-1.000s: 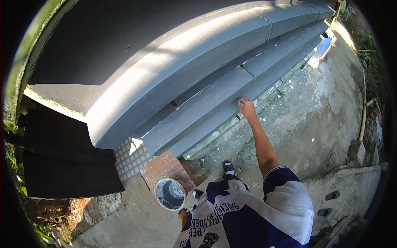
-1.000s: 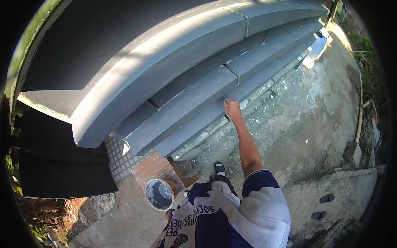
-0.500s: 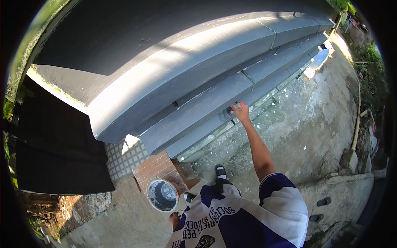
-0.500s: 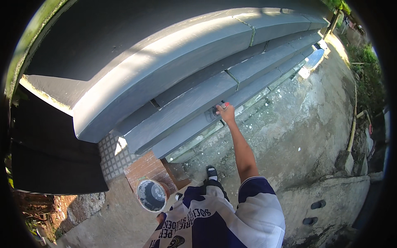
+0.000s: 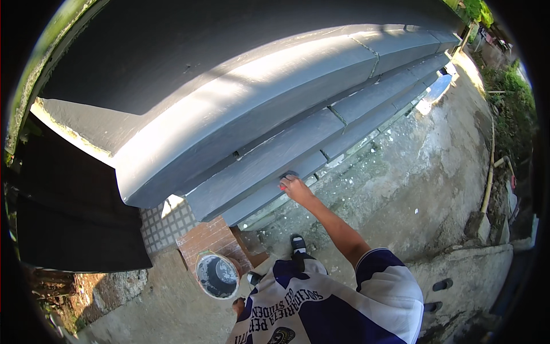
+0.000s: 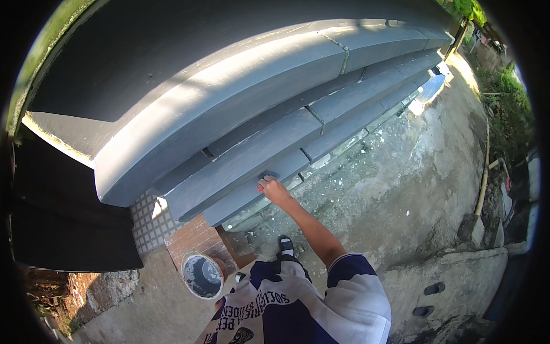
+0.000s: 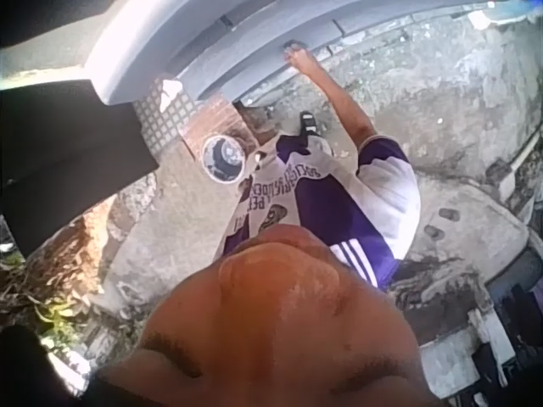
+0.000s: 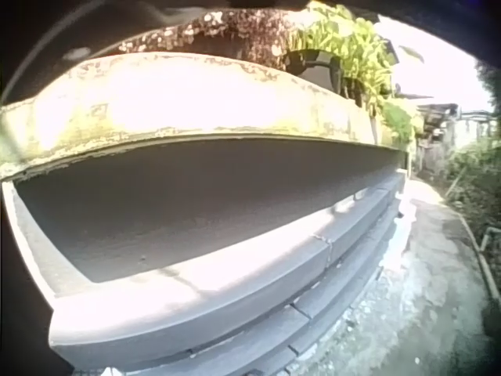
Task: Apply plaster or filler into the grooves of an exterior tiered wall structure using a putty knife.
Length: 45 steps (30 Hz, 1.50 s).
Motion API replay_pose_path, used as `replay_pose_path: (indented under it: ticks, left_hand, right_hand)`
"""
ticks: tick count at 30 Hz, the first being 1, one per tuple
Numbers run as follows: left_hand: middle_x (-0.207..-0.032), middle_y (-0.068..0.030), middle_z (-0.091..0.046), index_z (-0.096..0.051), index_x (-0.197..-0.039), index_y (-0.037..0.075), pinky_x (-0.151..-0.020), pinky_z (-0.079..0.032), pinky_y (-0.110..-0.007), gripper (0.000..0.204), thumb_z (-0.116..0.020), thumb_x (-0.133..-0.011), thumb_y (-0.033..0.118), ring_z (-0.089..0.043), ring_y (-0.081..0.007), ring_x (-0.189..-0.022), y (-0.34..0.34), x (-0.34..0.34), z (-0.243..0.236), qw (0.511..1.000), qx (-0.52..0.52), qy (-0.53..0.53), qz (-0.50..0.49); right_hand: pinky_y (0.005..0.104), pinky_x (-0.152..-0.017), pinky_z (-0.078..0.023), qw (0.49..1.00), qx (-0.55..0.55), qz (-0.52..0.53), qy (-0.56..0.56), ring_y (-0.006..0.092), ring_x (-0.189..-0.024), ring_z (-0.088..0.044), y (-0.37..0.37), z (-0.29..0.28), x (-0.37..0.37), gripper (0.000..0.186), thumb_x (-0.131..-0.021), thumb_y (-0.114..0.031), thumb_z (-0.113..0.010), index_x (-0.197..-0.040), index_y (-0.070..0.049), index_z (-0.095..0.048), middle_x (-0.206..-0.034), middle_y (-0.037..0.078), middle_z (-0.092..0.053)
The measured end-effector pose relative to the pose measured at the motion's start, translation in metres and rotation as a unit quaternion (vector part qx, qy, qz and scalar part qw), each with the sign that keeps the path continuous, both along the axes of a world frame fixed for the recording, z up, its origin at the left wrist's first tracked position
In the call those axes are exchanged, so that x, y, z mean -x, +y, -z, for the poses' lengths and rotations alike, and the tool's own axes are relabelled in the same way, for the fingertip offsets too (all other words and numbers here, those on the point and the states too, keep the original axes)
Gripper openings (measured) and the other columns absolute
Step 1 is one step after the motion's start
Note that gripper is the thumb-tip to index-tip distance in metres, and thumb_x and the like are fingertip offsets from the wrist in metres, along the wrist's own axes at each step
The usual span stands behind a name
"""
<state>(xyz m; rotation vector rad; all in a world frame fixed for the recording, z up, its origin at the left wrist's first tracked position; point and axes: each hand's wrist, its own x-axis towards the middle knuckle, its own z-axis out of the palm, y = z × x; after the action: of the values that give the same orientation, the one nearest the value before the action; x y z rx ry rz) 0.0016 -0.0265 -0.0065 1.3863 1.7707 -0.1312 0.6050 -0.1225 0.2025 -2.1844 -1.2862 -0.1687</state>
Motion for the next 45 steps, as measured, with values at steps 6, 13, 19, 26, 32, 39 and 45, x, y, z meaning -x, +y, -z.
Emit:
replay_pose_path:
  ticks: [6, 13, 19, 26, 32, 39, 45]
  left_hand:
    - [-0.076, -0.0134, -0.066, -0.067, -0.085, -0.003, -0.057, -0.043, -0.033, 0.029, -0.050, -0.073, 0.016, -0.057, -0.0214, -0.062, 0.011, -0.039, -0.017, 0.995, 0.030, -0.098, 0.001]
    - [-0.080, -0.0129, -0.066, -0.066, -0.083, -0.005, -0.055, -0.045, -0.031, 0.024, -0.049, -0.072, 0.009, -0.058, -0.0224, -0.068, 0.056, 0.004, 0.004, 0.972, 0.201, -0.117, -0.044]
    - [-0.083, -0.0126, -0.066, -0.064, -0.085, -0.004, -0.052, -0.045, -0.031, 0.024, -0.050, -0.073, 0.009, -0.059, -0.0228, -0.068, 0.054, -0.039, -0.028, 0.979, 0.138, -0.145, -0.036]
    - [-0.085, -0.0121, -0.066, -0.063, -0.088, -0.004, -0.050, -0.044, -0.031, 0.023, -0.050, -0.075, 0.010, -0.060, -0.0232, -0.067, 0.030, -0.026, -0.013, 0.978, 0.053, -0.175, -0.098]
    - [-0.092, -0.0117, -0.065, -0.058, -0.097, -0.003, -0.043, -0.042, -0.030, 0.026, -0.050, -0.080, 0.016, -0.063, -0.0239, -0.064, 0.012, -0.039, -0.060, 0.979, 0.014, -0.166, -0.118]
    - [-0.071, -0.0108, -0.064, -0.062, -0.071, 0.003, -0.064, -0.043, -0.036, 0.024, -0.052, -0.075, 0.024, -0.056, -0.0240, -0.065, -0.006, -0.003, -0.061, 0.993, -0.021, -0.118, -0.017]
    - [-0.073, -0.0108, -0.067, -0.069, -0.075, -0.001, -0.062, -0.044, -0.034, 0.025, -0.054, -0.069, 0.018, -0.058, -0.0200, -0.063, -0.004, 0.060, 0.021, 0.997, -0.059, -0.043, 0.013]
  right_hand:
    - [0.0298, -0.051, -0.048, 0.858, -0.292, 0.275, 0.321, 0.0163, -0.051, -0.064, -0.059, -0.004, -0.065, 0.023, -0.077, -0.016, -0.068, -0.064, 0.001, -0.059, -0.057, 0.008, -0.063]
    - [0.0423, -0.059, -0.047, 0.929, -0.192, 0.316, -0.022, 0.0405, -0.066, -0.055, -0.075, -0.040, -0.122, 0.008, -0.073, -0.004, -0.060, -0.077, 0.002, -0.057, -0.070, 0.020, -0.057]
    - [0.0382, -0.070, -0.051, 0.993, 0.082, 0.048, -0.072, 0.0307, -0.083, -0.060, -0.033, 0.011, 0.000, 0.013, -0.077, -0.010, -0.058, -0.088, -0.002, -0.057, -0.089, 0.018, -0.056]
    - [0.0252, -0.053, -0.051, 0.767, -0.373, 0.126, 0.507, 0.0125, -0.058, -0.058, 0.021, -0.019, 0.068, 0.012, -0.081, -0.008, -0.065, -0.082, 0.002, -0.058, -0.069, 0.005, -0.058]
    - [0.0265, -0.043, -0.047, 0.857, -0.321, 0.301, 0.269, 0.0138, -0.048, -0.061, -0.037, -0.010, -0.030, 0.022, -0.082, -0.016, -0.064, -0.075, 0.003, -0.055, -0.060, 0.011, -0.062]
    - [0.0416, -0.056, -0.046, 0.951, -0.144, 0.270, -0.034, 0.0372, -0.067, -0.057, -0.062, -0.016, -0.041, 0.013, -0.081, -0.010, -0.060, -0.083, 0.002, -0.056, -0.071, 0.019, -0.057]
    - [0.0405, -0.055, -0.047, 0.977, -0.195, 0.062, 0.063, 0.0379, -0.066, -0.057, 0.067, -0.013, 0.136, 0.016, -0.080, -0.012, -0.062, -0.086, 0.001, -0.057, -0.075, 0.019, -0.058]
